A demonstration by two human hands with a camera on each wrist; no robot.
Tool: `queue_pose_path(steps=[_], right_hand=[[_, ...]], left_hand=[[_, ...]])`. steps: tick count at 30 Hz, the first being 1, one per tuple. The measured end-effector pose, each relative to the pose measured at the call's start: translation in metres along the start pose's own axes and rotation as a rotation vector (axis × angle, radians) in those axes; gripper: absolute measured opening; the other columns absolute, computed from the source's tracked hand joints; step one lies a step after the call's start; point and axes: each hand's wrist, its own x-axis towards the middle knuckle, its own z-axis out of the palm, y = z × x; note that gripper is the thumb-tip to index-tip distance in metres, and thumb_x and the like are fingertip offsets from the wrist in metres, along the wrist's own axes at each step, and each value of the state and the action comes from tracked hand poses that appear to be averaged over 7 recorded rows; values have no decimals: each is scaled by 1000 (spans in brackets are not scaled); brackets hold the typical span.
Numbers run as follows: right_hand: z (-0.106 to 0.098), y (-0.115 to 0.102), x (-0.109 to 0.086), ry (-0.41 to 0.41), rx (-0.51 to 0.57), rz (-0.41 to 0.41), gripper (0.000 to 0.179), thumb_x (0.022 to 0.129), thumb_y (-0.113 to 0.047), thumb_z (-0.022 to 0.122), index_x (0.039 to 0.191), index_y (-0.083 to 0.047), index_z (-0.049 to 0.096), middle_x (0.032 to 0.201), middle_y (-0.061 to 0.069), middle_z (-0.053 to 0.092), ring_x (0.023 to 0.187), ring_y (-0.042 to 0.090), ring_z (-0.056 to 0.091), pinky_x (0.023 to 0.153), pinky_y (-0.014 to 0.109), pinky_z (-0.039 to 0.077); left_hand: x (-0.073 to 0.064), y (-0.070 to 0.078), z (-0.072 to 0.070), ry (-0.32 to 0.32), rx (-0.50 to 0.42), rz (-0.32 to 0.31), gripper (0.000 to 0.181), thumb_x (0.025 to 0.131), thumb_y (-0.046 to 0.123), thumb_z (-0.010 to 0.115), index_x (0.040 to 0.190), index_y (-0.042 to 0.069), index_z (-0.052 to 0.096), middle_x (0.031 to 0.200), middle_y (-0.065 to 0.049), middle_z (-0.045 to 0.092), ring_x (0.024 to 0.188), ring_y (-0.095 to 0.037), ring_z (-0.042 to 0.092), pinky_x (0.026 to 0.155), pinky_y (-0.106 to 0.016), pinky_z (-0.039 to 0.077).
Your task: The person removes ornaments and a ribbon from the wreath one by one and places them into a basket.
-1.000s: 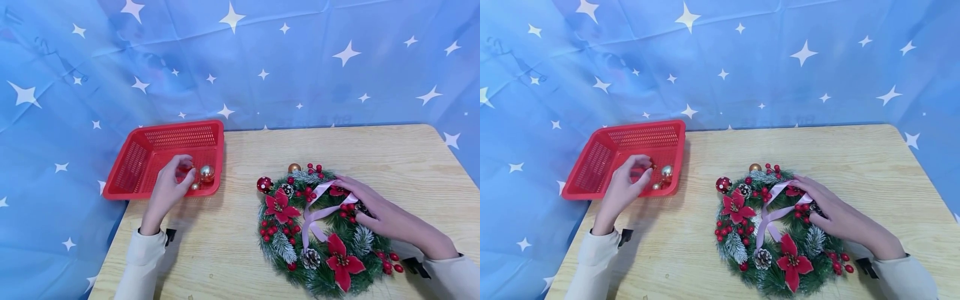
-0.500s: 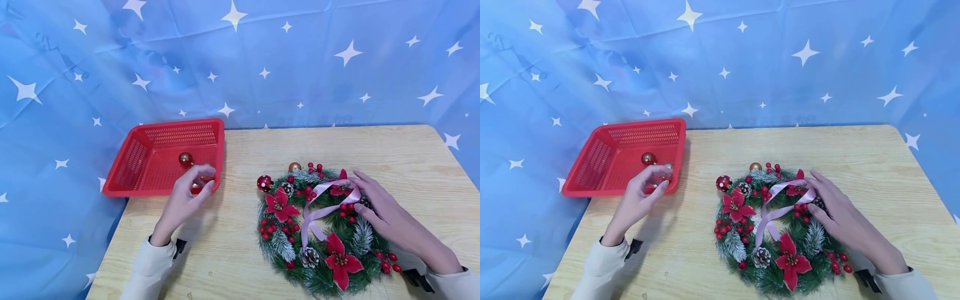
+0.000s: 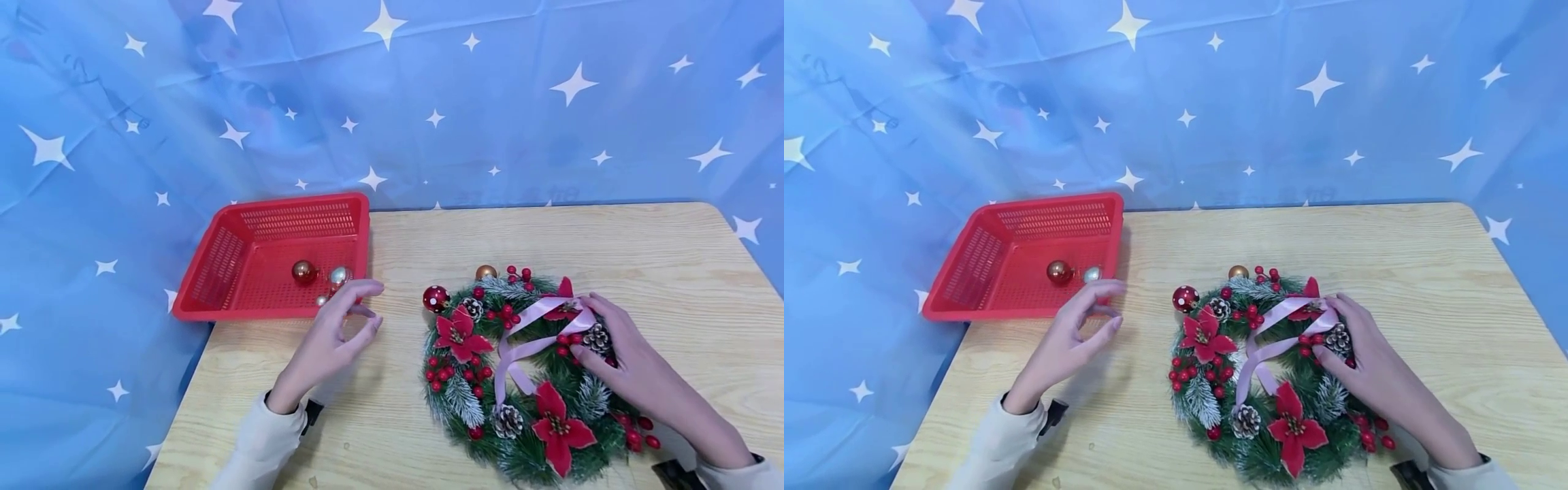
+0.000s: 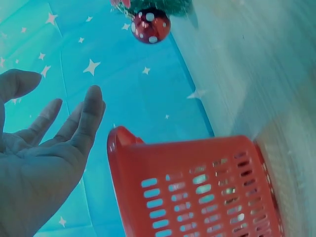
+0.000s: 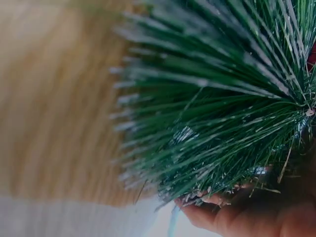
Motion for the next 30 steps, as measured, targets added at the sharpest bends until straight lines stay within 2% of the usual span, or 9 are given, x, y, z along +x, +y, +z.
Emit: queue_pose_path(steps=[5, 11, 15, 19, 23, 26, 30], right_hand=[[2, 0, 1, -19, 34, 10, 88, 107, -27, 70, 175, -10, 16, 174, 32, 15, 155, 63, 15, 104, 92, 20], [1, -1, 1, -33, 62, 11, 88, 108, -25, 69, 175, -11, 14, 173, 33, 16, 154, 63, 16, 103, 92, 21], [0, 0, 2, -36, 88, -14, 87, 109, -21, 69, 175, -11, 13, 172, 32, 18, 154, 62, 17, 107, 91, 18], [0, 2, 5, -40, 95, -36, 86, 108, -18, 70, 174, -11, 16, 171, 32, 20, 152, 62, 21, 109, 87, 21], [0, 4, 8, -62, 113, -48, 86, 108, -18, 69, 175, -14, 16, 172, 32, 19, 153, 63, 20, 109, 89, 19], [-2, 5, 10, -72, 110, -48, 86, 108, -18, 70, 175, -14, 15, 172, 32, 19, 152, 64, 20, 103, 91, 24], [-5, 7, 12, -86, 109, -37, 85, 109, -19, 69, 175, -11, 15, 171, 33, 19, 152, 65, 20, 101, 91, 25]], left_hand=[[-3, 1, 8, -23, -36, -43, 54, 103, 3, 72, 153, 16, 55, 155, 1, 54, 112, -21, 72, 100, -43, 59], [-2, -1, 15, -37, -70, -41, 56, 104, 2, 71, 155, 16, 53, 156, 1, 54, 128, -23, 64, 98, -38, 60], [-2, -3, 17, -45, -83, -40, 55, 105, 3, 70, 155, 16, 52, 157, 0, 53, 134, -24, 60, 99, -40, 59], [-4, -5, 18, -54, -84, -72, 55, 106, 6, 70, 156, 20, 52, 157, 3, 52, 134, -23, 60, 98, -44, 60], [-6, -5, 18, -60, -94, -107, 55, 106, 9, 71, 156, 24, 52, 156, 5, 52, 127, -28, 65, 91, -45, 63], [-6, -4, 19, -62, -97, -107, 54, 107, 9, 70, 156, 24, 52, 156, 5, 52, 127, -28, 66, 90, -44, 63], [-5, -3, 20, -71, -104, -121, 54, 107, 10, 70, 156, 24, 52, 156, 4, 53, 124, -29, 67, 81, -44, 65]])
